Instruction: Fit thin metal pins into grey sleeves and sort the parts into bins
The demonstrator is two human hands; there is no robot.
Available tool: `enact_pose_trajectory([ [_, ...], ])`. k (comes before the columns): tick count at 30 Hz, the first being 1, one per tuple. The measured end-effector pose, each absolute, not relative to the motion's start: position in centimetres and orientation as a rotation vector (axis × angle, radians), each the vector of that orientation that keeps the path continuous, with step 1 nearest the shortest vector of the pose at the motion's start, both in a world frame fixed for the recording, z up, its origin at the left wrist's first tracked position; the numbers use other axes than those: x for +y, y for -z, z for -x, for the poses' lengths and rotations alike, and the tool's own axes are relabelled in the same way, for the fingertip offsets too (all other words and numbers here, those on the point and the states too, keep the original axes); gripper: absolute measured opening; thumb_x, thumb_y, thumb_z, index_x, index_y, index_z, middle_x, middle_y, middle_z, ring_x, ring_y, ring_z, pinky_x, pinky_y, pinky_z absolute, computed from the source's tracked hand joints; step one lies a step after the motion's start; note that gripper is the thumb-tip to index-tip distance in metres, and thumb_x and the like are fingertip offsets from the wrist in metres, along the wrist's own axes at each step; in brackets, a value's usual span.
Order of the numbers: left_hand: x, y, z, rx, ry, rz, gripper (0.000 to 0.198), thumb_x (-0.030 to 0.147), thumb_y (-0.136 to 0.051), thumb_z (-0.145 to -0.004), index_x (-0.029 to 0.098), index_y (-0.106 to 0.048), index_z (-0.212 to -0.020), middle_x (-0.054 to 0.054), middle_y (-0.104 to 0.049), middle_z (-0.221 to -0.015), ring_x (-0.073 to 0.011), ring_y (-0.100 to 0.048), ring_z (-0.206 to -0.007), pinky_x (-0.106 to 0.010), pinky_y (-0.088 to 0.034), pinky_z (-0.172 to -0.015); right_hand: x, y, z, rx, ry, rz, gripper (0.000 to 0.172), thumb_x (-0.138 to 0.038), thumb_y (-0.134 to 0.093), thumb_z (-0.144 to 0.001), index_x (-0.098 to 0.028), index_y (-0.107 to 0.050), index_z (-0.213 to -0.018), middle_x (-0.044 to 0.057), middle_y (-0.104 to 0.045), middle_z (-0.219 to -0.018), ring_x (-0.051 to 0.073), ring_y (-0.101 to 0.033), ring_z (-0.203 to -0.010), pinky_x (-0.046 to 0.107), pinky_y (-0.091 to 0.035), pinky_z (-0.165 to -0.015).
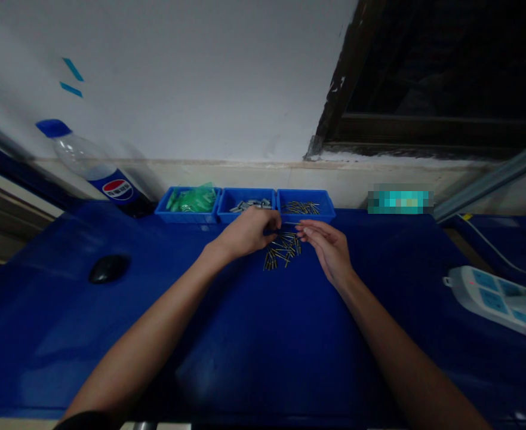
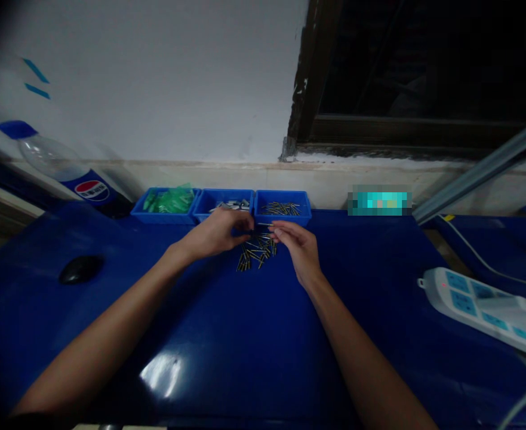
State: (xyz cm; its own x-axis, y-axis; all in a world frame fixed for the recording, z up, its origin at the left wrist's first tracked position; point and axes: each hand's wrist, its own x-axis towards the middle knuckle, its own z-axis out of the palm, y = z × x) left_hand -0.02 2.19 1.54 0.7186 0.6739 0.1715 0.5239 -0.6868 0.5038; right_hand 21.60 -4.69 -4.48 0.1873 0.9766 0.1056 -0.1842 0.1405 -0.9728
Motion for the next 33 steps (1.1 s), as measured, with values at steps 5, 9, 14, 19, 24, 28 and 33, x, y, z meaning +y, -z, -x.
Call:
enact_pose_trajectory([
  [5,2.4,0.0,0.5,0.884,-0.256,-2.623,0.029,0.007,-0.065,-0.084,0.016,-0.077,-0.108,-0.010,-0.079,-0.104,-0.0201,-0.073,-0.096,-0.031,-0.055,-0.088,-4.5,4.7,-22.1,-0.998,-1.010,1.073,0.036,-0.029,-0.078,-0.085,-0.031,-0.079,-0.121,0.008,-0.079,-0.128,0.028,-0.077,-0.106,0.050,-0.060,-0.095],
  [9,2.5,0.7,0.5,0.891,-0.193,-2.667,0.032,0.004,-0.065,-0.082,0.017,-0.077,-0.109,-0.010,-0.079,-0.106,-0.0212,-0.074,-0.099,-0.030,-0.055,-0.086,-4.6,4.7,-22.1,-1.006,-1.033,1.079,0.033,-0.030,-0.077,-0.086,-0.030,-0.079,-0.119,0.008,-0.080,-0.125,0.027,-0.077,-0.099,0.048,-0.061,-0.091],
  [14,2.3,0.2,0.1,0.972,-0.104,-2.651,0.026,0.003,-0.060,-0.086,0.017,-0.076,-0.102,-0.010,-0.078,-0.099,-0.0214,-0.074,-0.093,-0.030,-0.053,-0.080,-4.8,4.4,-22.0,-0.996,-1.049,1.076,0.029,-0.032,-0.078,-0.085,-0.029,-0.080,-0.114,0.008,-0.080,-0.123,0.024,-0.076,-0.094,0.044,-0.061,-0.085],
  [19,2.1,-0.1,0.0,0.986,-0.095,-2.642,0.024,0.004,-0.058,-0.089,0.017,-0.074,-0.100,-0.009,-0.076,-0.096,-0.0210,-0.073,-0.090,-0.030,-0.050,-0.077,-4.8,4.2,-22.0,-0.980,-1.062,1.078,0.028,-0.032,-0.079,-0.084,-0.028,-0.080,-0.112,0.008,-0.081,-0.121,0.023,-0.075,-0.090,0.042,-0.060,-0.082],
  [24,2.6,-0.1,0.6,0.922,-0.117,-2.619,0.024,0.002,-0.057,-0.087,0.016,-0.072,-0.099,-0.006,-0.075,-0.090,-0.0177,-0.069,-0.081,-0.028,-0.048,-0.074,-4.7,4.2,-21.9,-0.950,-1.091,1.059,0.027,-0.031,-0.080,-0.082,-0.028,-0.082,-0.109,0.007,-0.082,-0.118,0.021,-0.075,-0.087,0.038,-0.057,-0.078],
  [28,3.0,-0.7,1.1,0.874,-0.158,-2.609,0.022,0.004,-0.058,-0.086,0.016,-0.072,-0.098,-0.005,-0.074,-0.086,-0.0160,-0.065,-0.077,-0.028,-0.045,-0.072,-4.7,4.3,-21.9,-0.955,-1.108,1.052,0.026,-0.031,-0.081,-0.082,-0.029,-0.083,-0.108,0.006,-0.082,-0.117,0.019,-0.074,-0.086,0.037,-0.056,-0.077],
  [33,3.0,-1.9,1.4,0.832,-0.207,-2.597,0.021,0.004,-0.058,-0.086,0.015,-0.072,-0.097,-0.005,-0.074,-0.087,-0.0165,-0.065,-0.079,-0.029,-0.045,-0.074,-4.6,4.5,-22.0,-0.979,-1.116,1.063,0.023,-0.033,-0.081,-0.084,-0.027,-0.083,-0.106,0.006,-0.083,-0.110,0.019,-0.074,-0.083,0.037,-0.055,-0.076],
])
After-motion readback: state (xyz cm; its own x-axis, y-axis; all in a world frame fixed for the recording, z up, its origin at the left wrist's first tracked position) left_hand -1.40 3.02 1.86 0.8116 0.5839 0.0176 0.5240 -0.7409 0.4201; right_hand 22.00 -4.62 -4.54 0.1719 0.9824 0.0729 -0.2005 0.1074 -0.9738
